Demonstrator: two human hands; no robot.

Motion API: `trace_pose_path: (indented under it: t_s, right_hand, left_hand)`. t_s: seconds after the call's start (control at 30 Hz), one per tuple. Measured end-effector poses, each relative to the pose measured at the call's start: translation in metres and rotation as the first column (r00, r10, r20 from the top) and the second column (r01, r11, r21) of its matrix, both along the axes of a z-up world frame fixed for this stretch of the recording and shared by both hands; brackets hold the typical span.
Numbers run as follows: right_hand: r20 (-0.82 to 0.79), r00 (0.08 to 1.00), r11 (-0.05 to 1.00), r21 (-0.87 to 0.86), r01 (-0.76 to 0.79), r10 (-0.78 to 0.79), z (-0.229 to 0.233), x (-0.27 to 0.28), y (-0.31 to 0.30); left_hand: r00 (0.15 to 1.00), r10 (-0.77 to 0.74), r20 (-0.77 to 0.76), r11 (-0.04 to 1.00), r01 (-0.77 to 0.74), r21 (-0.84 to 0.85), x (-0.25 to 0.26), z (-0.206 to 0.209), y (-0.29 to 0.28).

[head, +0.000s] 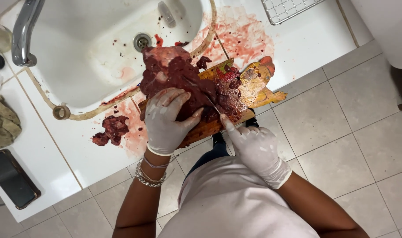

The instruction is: Trimming and slicing raw liver on a cutting board and placing the pieces onto a drying rack.

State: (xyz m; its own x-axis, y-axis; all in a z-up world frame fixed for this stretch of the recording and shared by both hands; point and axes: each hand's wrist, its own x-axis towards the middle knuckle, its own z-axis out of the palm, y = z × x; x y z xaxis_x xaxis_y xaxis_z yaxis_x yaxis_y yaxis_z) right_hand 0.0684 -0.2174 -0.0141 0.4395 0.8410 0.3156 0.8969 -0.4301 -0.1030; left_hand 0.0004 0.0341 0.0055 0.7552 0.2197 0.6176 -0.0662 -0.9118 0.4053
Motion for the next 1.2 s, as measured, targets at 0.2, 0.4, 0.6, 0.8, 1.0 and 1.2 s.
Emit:
trace_pose_path:
  t_s: [0.2,0.4,0.6,0.8,1.0,1.2]
  right_hand:
    - [-0.126,0.992,0.999,-0.031,-0.017,0.013,0.028,0.003,-0.016]
    - [-0.167,0.985,0.999,-0.018,-0.051,0.047,0.042,0.015,0.009]
    - [0.06,0.998,0.999,0.021,-0.038,0.037,0.02,0.026,0.046]
    - [0.112,0.992,0.999,0.003,-0.05,0.05,-0.006,0.024,0.007]
    - [-0.012,0.996,0.995,0.061,-0.082,0.083,0.0,0.031,0.032]
    - [-0.02,0.999,0.998,-0.038,-0.046,0.045,0.03,0.028,0.017]
  left_hand:
    - [0.998,-0.057,0.003,0.998,0.057,-0.01,-0.001,0.014,-0.005]
    - [0.996,-0.071,0.047,0.996,0.073,-0.045,0.001,0.009,-0.006]
    - [0.999,-0.034,0.006,0.999,0.034,-0.036,-0.001,0.005,-0.007]
    - [1.0,0.018,-0.019,0.998,-0.019,-0.056,-0.002,0.003,-0.004]
    - [0.998,-0.063,0.005,0.992,0.063,-0.108,0.005,0.013,-0.002]
    - [0.999,-0.036,0.014,0.999,0.037,-0.031,0.003,0.009,0.002]
